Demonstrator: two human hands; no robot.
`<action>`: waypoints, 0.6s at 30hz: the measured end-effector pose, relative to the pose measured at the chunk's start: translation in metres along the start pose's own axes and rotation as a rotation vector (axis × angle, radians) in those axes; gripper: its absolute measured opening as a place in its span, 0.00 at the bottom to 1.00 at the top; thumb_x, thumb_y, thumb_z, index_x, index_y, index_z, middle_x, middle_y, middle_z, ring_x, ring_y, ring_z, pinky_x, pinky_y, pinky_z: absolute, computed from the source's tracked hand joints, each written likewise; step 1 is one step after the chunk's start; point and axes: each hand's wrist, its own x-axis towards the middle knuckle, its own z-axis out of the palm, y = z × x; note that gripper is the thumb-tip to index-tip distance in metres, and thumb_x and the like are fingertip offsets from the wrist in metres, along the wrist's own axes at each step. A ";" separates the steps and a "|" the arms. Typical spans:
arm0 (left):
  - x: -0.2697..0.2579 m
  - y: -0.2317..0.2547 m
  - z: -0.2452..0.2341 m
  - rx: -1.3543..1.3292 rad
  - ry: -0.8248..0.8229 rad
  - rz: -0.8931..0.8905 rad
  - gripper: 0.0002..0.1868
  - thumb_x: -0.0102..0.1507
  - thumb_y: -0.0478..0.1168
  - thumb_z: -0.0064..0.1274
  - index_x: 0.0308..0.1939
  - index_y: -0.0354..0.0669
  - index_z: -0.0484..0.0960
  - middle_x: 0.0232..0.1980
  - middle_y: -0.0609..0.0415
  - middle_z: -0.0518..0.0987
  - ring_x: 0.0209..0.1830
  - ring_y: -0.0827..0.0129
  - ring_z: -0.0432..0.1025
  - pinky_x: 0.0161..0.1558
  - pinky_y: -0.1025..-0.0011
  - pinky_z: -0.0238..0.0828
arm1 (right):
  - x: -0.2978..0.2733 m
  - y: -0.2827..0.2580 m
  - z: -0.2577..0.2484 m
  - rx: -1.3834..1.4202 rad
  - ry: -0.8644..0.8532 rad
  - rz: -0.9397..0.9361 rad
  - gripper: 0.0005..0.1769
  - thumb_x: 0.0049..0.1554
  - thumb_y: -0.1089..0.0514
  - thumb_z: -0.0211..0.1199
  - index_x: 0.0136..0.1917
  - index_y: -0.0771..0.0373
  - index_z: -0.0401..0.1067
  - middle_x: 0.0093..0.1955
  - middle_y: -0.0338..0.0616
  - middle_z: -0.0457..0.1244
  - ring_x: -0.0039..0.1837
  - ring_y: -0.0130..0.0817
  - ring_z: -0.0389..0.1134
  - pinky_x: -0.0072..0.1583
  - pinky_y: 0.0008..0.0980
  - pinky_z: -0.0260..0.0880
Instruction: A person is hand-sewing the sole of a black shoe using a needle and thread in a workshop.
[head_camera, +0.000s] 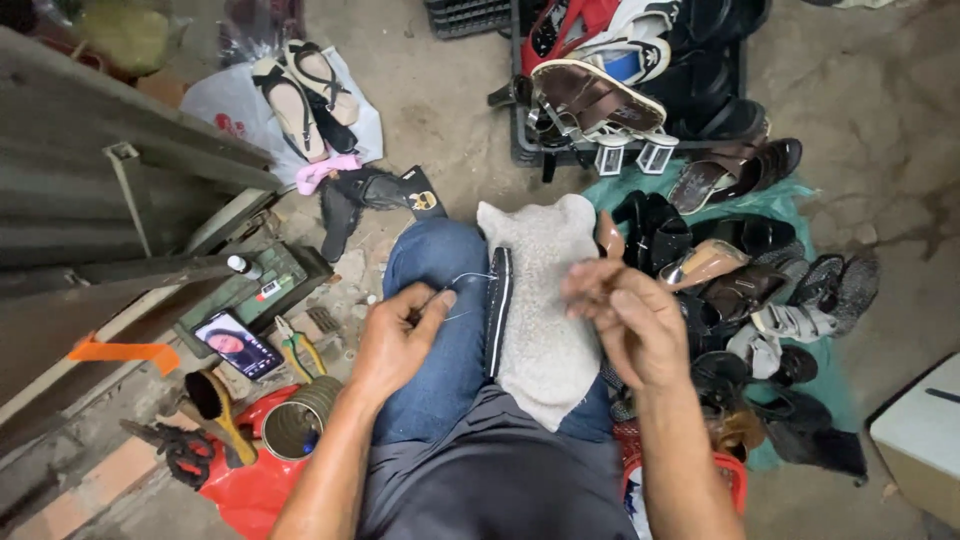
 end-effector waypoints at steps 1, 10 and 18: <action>0.000 0.003 0.005 -0.002 0.012 -0.006 0.14 0.65 0.45 0.60 0.23 0.52 0.83 0.14 0.61 0.73 0.19 0.76 0.69 0.24 0.74 0.68 | 0.001 0.003 0.010 0.001 -0.010 0.008 0.07 0.62 0.62 0.55 0.42 0.66 0.70 0.61 0.68 0.66 0.57 0.54 0.73 0.51 0.43 0.76; 0.002 0.064 0.019 0.050 0.002 0.114 0.23 0.61 0.37 0.62 0.60 0.46 0.77 0.31 0.41 0.82 0.34 0.41 0.80 0.34 0.47 0.74 | 0.003 0.013 0.078 -1.235 -0.073 0.083 0.42 0.54 0.55 0.74 0.72 0.78 0.58 0.61 0.72 0.62 0.46 0.55 0.72 0.42 0.52 0.72; -0.012 0.045 0.022 0.023 -0.209 0.220 0.03 0.62 0.39 0.59 0.39 0.48 0.82 0.23 0.48 0.79 0.24 0.50 0.78 0.27 0.57 0.72 | 0.000 0.024 0.052 -1.471 -0.078 0.150 0.30 0.62 0.47 0.58 0.71 0.68 0.66 0.38 0.56 0.68 0.44 0.59 0.73 0.46 0.53 0.71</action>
